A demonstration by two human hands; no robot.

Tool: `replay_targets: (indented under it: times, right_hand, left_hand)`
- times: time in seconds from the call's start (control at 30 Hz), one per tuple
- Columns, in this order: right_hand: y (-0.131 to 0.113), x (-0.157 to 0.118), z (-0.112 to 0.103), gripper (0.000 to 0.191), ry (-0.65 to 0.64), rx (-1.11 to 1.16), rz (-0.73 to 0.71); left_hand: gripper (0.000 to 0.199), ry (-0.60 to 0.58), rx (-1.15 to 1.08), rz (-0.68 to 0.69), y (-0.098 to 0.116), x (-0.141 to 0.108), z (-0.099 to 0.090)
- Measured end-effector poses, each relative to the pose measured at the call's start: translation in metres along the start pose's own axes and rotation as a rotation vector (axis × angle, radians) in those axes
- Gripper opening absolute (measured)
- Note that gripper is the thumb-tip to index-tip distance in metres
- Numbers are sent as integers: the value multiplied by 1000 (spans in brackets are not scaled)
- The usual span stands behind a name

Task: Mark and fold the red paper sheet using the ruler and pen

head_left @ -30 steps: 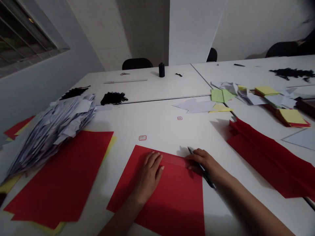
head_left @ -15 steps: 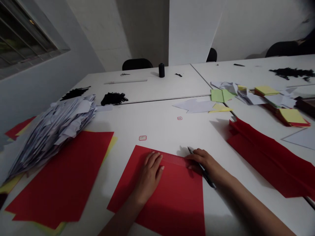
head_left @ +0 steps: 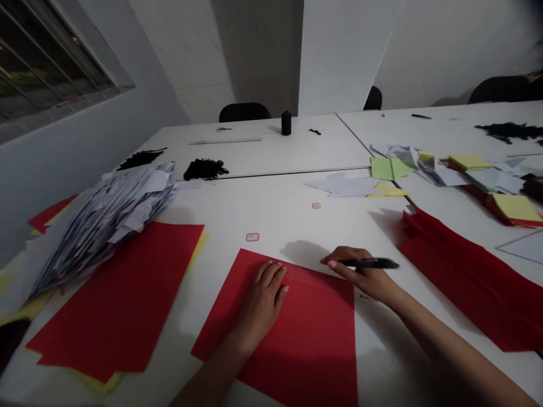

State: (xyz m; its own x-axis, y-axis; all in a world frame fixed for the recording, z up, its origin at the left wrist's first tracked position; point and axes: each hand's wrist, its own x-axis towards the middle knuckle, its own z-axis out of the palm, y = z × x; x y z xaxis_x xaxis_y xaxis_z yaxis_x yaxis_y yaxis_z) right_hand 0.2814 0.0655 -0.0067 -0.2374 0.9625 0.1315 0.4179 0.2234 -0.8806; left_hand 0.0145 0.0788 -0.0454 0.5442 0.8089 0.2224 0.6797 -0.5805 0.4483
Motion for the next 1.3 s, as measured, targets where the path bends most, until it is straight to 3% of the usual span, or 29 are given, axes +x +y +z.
replay_targets:
  times: [0.17,0.33,0.6,1.3]
  right_hand:
    - [4,42,31,18,-41,138,63]
    - [15,55,49,23,-18,247,124]
    - [25,52,53,22,47,234,137]
    - [23,52,52,19,24,135,99]
  left_hand:
    - [37,0,-4,9,-1,0,1]
    - [37,8,-4,7,-2,0,1]
    - [39,4,-20,3,-3,2,2]
    - [36,-6,7,4,-2,2,2]
